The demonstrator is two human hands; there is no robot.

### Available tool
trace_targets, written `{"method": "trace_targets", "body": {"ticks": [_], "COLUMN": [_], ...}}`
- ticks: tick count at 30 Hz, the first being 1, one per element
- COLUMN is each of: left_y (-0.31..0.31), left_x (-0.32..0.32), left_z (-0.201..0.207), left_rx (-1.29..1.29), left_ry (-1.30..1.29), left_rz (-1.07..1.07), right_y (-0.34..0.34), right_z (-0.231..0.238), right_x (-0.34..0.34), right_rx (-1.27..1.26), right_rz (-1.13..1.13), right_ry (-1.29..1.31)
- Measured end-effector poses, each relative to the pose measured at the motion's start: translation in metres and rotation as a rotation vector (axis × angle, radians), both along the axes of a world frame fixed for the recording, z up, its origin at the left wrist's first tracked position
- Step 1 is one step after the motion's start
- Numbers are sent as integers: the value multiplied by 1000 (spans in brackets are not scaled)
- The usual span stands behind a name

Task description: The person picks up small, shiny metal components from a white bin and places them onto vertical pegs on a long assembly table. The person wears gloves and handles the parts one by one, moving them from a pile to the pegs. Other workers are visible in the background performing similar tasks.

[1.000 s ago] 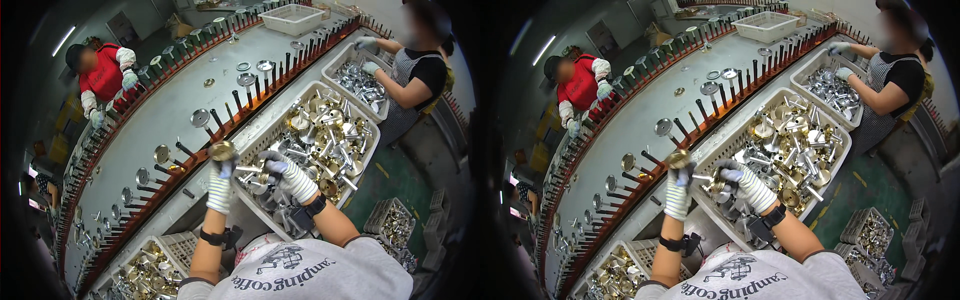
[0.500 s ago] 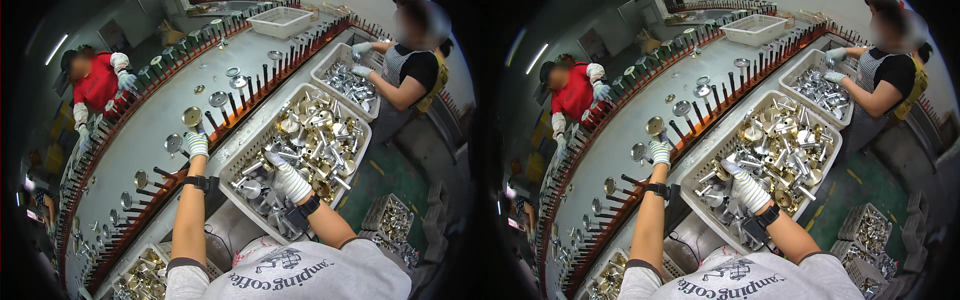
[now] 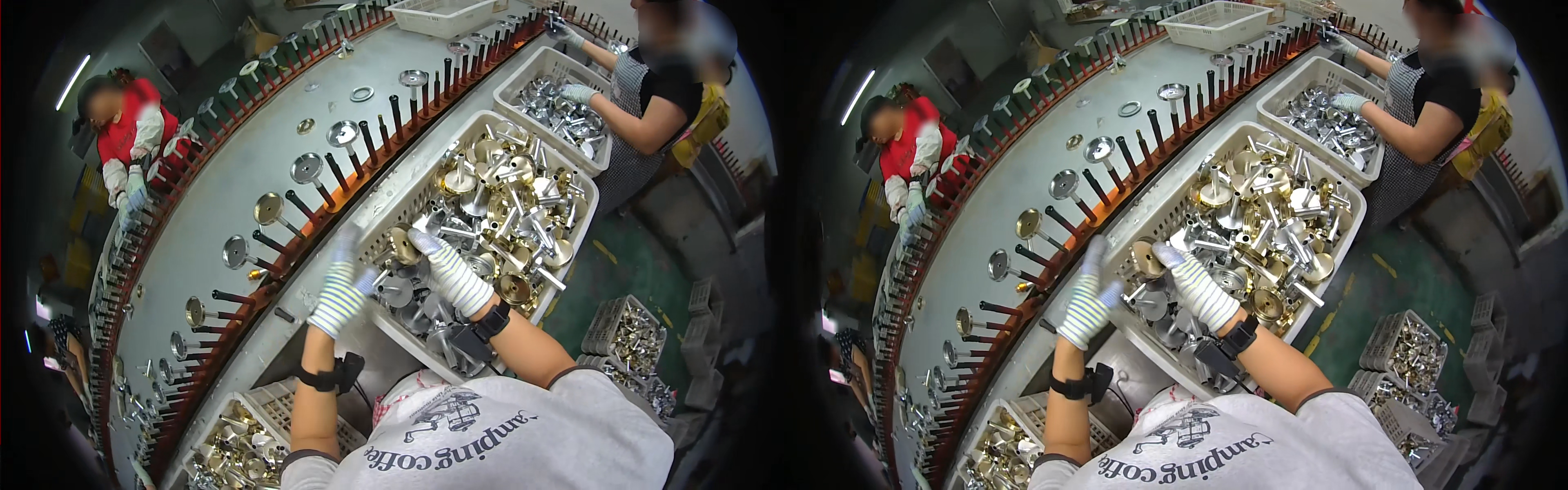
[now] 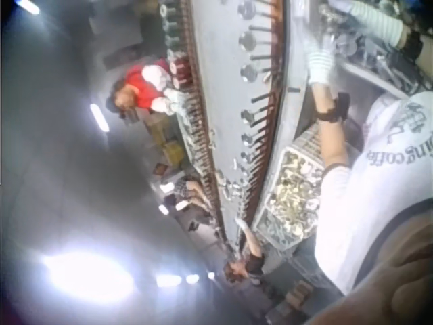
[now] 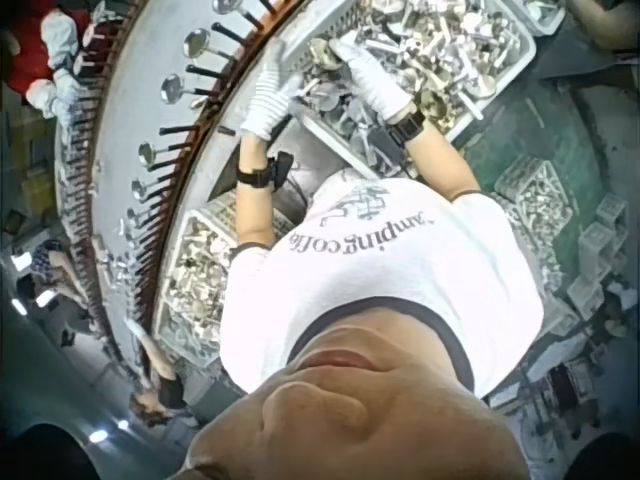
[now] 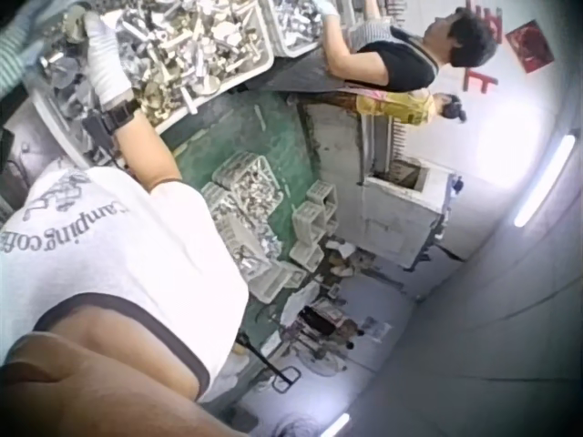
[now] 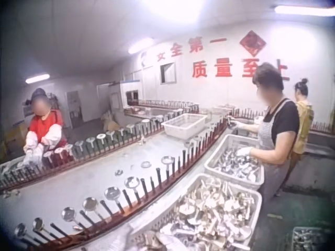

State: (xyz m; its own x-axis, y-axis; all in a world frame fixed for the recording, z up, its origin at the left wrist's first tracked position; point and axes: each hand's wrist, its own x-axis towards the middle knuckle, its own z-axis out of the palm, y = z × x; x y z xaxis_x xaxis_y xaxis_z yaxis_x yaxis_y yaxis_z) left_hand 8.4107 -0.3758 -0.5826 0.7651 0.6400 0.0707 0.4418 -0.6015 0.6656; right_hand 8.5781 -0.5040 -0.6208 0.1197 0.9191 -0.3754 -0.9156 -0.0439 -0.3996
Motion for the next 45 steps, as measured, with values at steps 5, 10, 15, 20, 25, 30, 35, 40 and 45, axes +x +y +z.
{"method": "trace_targets", "body": {"ticks": [5, 10, 15, 20, 25, 30, 35, 40, 45], "left_y": [-17, -10, -8, -3, -13, -5, -5, 3, 11], "left_x": [19, 40, 66, 95, 138, 149, 177, 198, 231], "left_z": [7, -21, -39, -49, -30, -59, -65, -87, -80], "left_rx": [-212, -1000, -1103, -1164, -1253, -1063, -1081, -1140, -997], "left_ry": [337, -518, -630, -673, -708, -592, -599, -679, -711], "left_rz": [-63, 370, 294, 287, 402, 400, 293, 218, 318], "right_y": [10, 20, 48, 63, 56, 44, 34, 43, 53], "right_z": [5, -10, -25, -59, -56, -36, -67, -73, -81], "right_x": [21, 48, 46, 56, 86, 167, 233, 262, 279], "right_rx": [92, 131, 216, 275, 200, 147, 5, -164, -60], "right_rz": [98, 436, 948, 750, 612, 574, 603, 769, 812], "right_ry": [-501, -1416, -1771, -1831, -1788, -1449, -1446, -1841, -1715]}}
